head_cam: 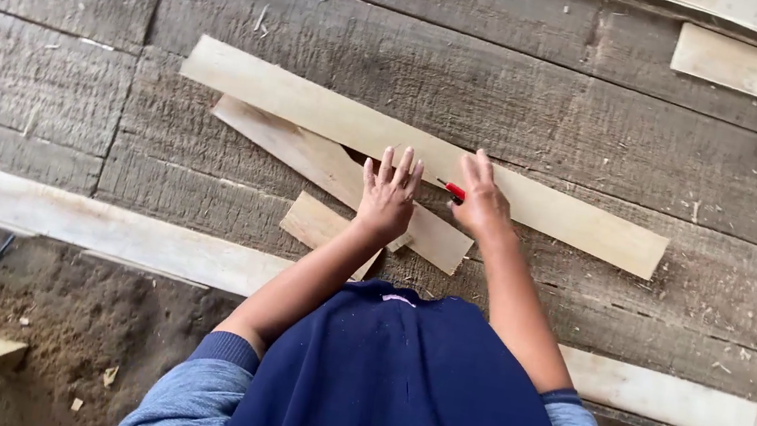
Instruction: Cutting thin wood strips by scoring them with a utility knife and snapping them by hand.
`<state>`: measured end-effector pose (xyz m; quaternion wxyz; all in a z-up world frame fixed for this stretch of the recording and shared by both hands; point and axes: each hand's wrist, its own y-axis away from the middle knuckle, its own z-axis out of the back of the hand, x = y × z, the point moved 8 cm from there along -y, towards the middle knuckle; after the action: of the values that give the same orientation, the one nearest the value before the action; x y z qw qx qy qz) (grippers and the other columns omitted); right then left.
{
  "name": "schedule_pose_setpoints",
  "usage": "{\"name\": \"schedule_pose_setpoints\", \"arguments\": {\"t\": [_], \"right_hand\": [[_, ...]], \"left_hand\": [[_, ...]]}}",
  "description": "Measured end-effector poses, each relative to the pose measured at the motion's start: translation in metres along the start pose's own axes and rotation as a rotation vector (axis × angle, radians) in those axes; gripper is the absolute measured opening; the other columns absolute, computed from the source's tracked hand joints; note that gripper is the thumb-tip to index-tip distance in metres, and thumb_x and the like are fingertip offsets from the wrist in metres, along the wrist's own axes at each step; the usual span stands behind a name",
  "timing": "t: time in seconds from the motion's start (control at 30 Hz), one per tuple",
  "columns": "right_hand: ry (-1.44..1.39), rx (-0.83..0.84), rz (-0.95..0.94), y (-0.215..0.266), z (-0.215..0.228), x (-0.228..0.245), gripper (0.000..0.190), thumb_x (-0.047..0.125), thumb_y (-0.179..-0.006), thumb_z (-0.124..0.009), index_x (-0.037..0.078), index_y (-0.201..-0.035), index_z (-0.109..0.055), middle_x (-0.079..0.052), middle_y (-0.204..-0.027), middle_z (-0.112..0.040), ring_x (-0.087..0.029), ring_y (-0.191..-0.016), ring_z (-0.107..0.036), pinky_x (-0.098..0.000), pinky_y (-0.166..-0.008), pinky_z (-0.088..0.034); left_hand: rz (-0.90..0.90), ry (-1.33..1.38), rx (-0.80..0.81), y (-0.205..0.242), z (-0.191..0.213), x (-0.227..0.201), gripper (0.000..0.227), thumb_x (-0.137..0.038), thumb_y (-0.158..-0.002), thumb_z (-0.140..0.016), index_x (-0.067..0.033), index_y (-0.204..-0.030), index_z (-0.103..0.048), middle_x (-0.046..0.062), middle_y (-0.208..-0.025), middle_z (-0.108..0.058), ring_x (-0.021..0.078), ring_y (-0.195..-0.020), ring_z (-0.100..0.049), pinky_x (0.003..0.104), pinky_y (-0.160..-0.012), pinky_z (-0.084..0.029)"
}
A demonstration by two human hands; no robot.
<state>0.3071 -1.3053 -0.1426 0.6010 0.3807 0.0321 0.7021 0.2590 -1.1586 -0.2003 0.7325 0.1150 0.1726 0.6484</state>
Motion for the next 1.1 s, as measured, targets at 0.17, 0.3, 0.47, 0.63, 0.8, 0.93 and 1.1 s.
{"name": "schedule_pose_setpoints", "arguments": {"t": [0.17, 0.3, 0.47, 0.63, 0.8, 0.93, 1.1], "right_hand": [[0.049, -0.002, 0.032, -0.014, -0.007, 0.003, 0.084, 0.005, -0.083, -0.077, 0.010, -0.157, -0.037, -0.015, -0.160, -0.030, -0.046, -0.124, -0.060, -0.0581, -0.097, -0.056], [0.076, -0.020, 0.041, -0.012, -0.007, -0.004, 0.085, 0.003, -0.079, -0.078, 0.009, -0.154, -0.038, -0.016, -0.151, -0.037, -0.045, -0.111, -0.067, -0.0552, -0.084, -0.061], [0.023, -0.115, 0.014, 0.000, 0.012, -0.034, 0.085, -0.005, -0.080, -0.075, 0.007, -0.155, -0.038, -0.018, -0.145, -0.037, -0.039, -0.102, -0.069, -0.0457, -0.071, -0.063], [0.024, -0.339, -0.112, 0.035, 0.059, -0.085, 0.079, -0.016, -0.082, -0.066, 0.007, -0.155, -0.044, -0.020, -0.152, -0.035, -0.043, -0.111, -0.065, -0.0506, -0.084, -0.058], [-0.033, -0.447, -0.005, 0.006, 0.014, -0.123, 0.056, 0.000, -0.081, -0.078, 0.010, -0.134, -0.063, -0.016, -0.137, -0.051, -0.050, -0.104, -0.068, -0.0579, -0.086, -0.058], [-0.061, -0.342, 0.083, 0.034, 0.028, -0.044, 0.061, -0.010, -0.083, -0.072, 0.010, -0.140, -0.060, -0.021, -0.149, -0.044, -0.044, -0.106, -0.068, -0.0457, -0.083, -0.060], [0.015, -0.205, -0.011, 0.021, 0.022, -0.035, 0.074, -0.012, -0.082, -0.070, 0.011, -0.150, -0.051, -0.018, -0.161, -0.034, -0.039, -0.117, -0.064, -0.0380, -0.072, -0.060]], "left_hand": [[0.074, 0.016, -0.015, 0.014, 0.002, 0.018, 0.084, -0.033, -0.093, -0.072, -0.0148, -0.163, -0.029, 0.014, -0.172, -0.010, 0.0460, -0.156, -0.010, 0.070, -0.122, -0.013], [0.095, 0.021, -0.045, 0.016, 0.002, 0.019, 0.086, -0.034, -0.093, -0.073, -0.0150, -0.163, -0.028, 0.014, -0.171, -0.012, 0.0466, -0.155, -0.011, 0.071, -0.121, -0.015], [0.085, 0.035, -0.071, 0.017, 0.011, 0.010, 0.089, -0.032, -0.091, -0.076, -0.0148, -0.164, -0.027, 0.015, -0.171, -0.012, 0.0479, -0.155, -0.010, 0.071, -0.121, -0.016], [0.073, 0.054, -0.062, 0.010, 0.013, 0.003, 0.088, -0.029, -0.092, -0.075, -0.0153, -0.164, -0.027, 0.014, -0.172, -0.010, 0.0477, -0.155, -0.008, 0.072, -0.121, -0.014], [0.157, 0.051, -0.066, -0.007, 0.007, 0.010, 0.094, -0.011, -0.084, -0.074, -0.0154, -0.165, -0.027, 0.017, -0.173, -0.009, 0.0478, -0.156, -0.004, 0.070, -0.120, -0.014], [0.212, 0.034, -0.082, -0.013, 0.020, 0.025, 0.095, -0.006, -0.081, -0.071, -0.0146, -0.165, -0.027, 0.018, -0.173, -0.006, 0.0483, -0.156, 0.000, 0.070, -0.121, -0.009], [0.288, 0.076, -0.112, -0.014, 0.036, 0.051, 0.083, -0.024, -0.095, -0.068, -0.0160, -0.166, -0.026, 0.018, -0.173, -0.007, 0.0494, -0.155, 0.003, 0.069, -0.121, -0.007]]}}
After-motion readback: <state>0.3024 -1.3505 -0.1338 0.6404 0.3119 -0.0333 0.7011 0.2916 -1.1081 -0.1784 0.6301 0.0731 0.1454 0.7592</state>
